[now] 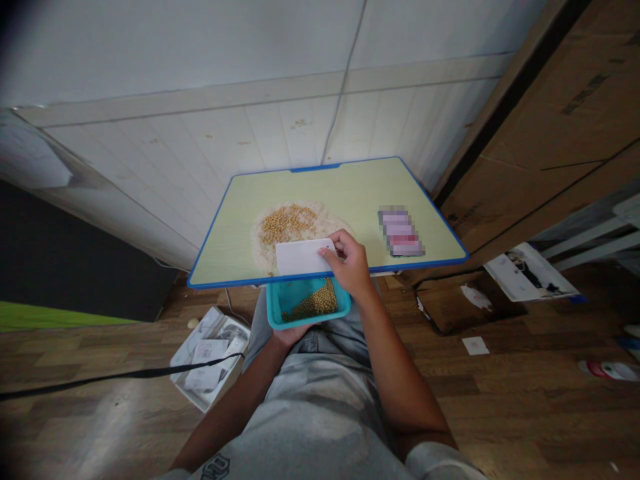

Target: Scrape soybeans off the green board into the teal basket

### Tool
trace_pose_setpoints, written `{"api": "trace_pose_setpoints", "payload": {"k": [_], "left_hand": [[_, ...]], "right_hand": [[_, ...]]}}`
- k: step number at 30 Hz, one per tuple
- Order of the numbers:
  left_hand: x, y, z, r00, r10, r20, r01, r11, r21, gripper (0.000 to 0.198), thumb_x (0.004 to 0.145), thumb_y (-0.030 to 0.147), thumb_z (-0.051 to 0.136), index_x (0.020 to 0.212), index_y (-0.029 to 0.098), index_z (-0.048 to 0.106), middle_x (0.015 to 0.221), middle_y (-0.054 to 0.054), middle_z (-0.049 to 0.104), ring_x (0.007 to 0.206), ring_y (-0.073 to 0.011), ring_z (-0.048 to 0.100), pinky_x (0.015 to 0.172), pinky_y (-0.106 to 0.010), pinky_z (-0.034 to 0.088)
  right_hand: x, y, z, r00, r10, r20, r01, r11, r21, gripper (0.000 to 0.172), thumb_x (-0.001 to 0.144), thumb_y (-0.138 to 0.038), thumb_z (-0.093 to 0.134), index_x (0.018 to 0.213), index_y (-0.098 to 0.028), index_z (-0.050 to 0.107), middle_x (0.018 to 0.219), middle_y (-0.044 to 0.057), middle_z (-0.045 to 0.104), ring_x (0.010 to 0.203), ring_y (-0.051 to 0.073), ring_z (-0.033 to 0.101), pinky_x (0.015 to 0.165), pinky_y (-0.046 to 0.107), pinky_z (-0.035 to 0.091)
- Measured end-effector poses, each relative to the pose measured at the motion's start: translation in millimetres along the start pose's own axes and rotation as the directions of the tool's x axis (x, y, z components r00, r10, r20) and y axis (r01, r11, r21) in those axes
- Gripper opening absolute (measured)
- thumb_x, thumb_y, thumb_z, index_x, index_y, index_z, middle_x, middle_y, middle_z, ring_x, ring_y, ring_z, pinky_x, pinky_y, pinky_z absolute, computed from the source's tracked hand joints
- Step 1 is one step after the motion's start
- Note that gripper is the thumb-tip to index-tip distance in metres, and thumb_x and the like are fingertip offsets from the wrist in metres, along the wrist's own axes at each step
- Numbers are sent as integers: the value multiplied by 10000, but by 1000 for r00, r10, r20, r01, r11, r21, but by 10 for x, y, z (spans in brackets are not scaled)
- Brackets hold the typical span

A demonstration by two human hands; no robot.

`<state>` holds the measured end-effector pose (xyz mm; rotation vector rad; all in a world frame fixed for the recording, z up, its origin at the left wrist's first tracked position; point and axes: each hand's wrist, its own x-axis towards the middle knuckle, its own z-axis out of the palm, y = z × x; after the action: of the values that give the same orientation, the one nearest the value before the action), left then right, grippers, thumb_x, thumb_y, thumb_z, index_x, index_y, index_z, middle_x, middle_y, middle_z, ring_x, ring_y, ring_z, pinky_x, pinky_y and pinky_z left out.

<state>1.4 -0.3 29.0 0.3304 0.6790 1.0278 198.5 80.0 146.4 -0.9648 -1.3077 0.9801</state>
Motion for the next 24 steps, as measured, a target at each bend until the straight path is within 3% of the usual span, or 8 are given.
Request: {"api": "trace_pose_setpoints", "payload": {"k": [3, 7, 11, 14, 19, 24], "left_hand": [[22, -34, -90, 995, -40, -89, 26, 988, -153, 861, 1150, 712, 162, 1334, 276, 882, 1762, 3, 705, 1792, -350, 441, 1444, -629, 252], [40, -14, -93, 988, -67, -138, 26, 961, -276, 847, 1153, 739, 187, 1416, 266, 838, 1908, -15, 536, 1847, -404, 305, 1436, -703, 226], [106, -9, -164, 996, -5, -85, -24, 942, -336, 882, 1146, 787, 185, 1530, 251, 771, 2013, -18, 338, 1864, -388, 297, 1476, -658, 243], [179, -47, -321, 1000, 20, 20, -10, 917, -399, 914, 1154, 780, 168, 1669, 217, 669, 2048, -35, 221, 1911, -378, 141, 1506, -648, 193], [244, -120, -515, 999, 13, 39, 4, 911, -412, 859, 1134, 801, 309, 1716, 263, 642, 2055, -18, 210, 1918, -404, 83, 1521, -653, 131], [208, -121, -483, 997, 46, 68, -16, 919, -394, 818, 1150, 765, 304, 1641, 280, 743, 2017, -16, 342, 1919, -410, 93, 1517, -721, 115]], "right_hand": [[0, -1, 30, 1000, 3, -21, -3, 1000, 10, 435, 820, -574, 907, 869, -288, 582, 686, -59, 656, 625, 157, 532, 615, 283, 412], [-2, 12, 127, 998, -14, -54, 15, 1000, 17, 452, 838, -592, 903, 868, -291, 567, 706, -54, 650, 638, 160, 542, 633, 291, 444], [13, 31, 232, 998, -35, -43, 35, 999, 17, 436, 862, -593, 892, 878, -289, 580, 711, -53, 643, 650, 159, 549, 641, 288, 453], [38, 43, 279, 999, -44, -12, 45, 999, 25, 424, 877, -581, 888, 885, -283, 587, 723, -48, 656, 664, 158, 567, 644, 282, 448], [63, 47, 311, 998, -59, 25, 59, 998, 20, 412, 889, -569, 886, 885, -280, 593, 729, -49, 656, 671, 157, 581, 656, 283, 456], [61, 39, 304, 997, -62, 45, 61, 998, 8, 374, 879, -535, 874, 876, -280, 600, 723, -47, 655, 676, 163, 598, 661, 287, 463]]}}
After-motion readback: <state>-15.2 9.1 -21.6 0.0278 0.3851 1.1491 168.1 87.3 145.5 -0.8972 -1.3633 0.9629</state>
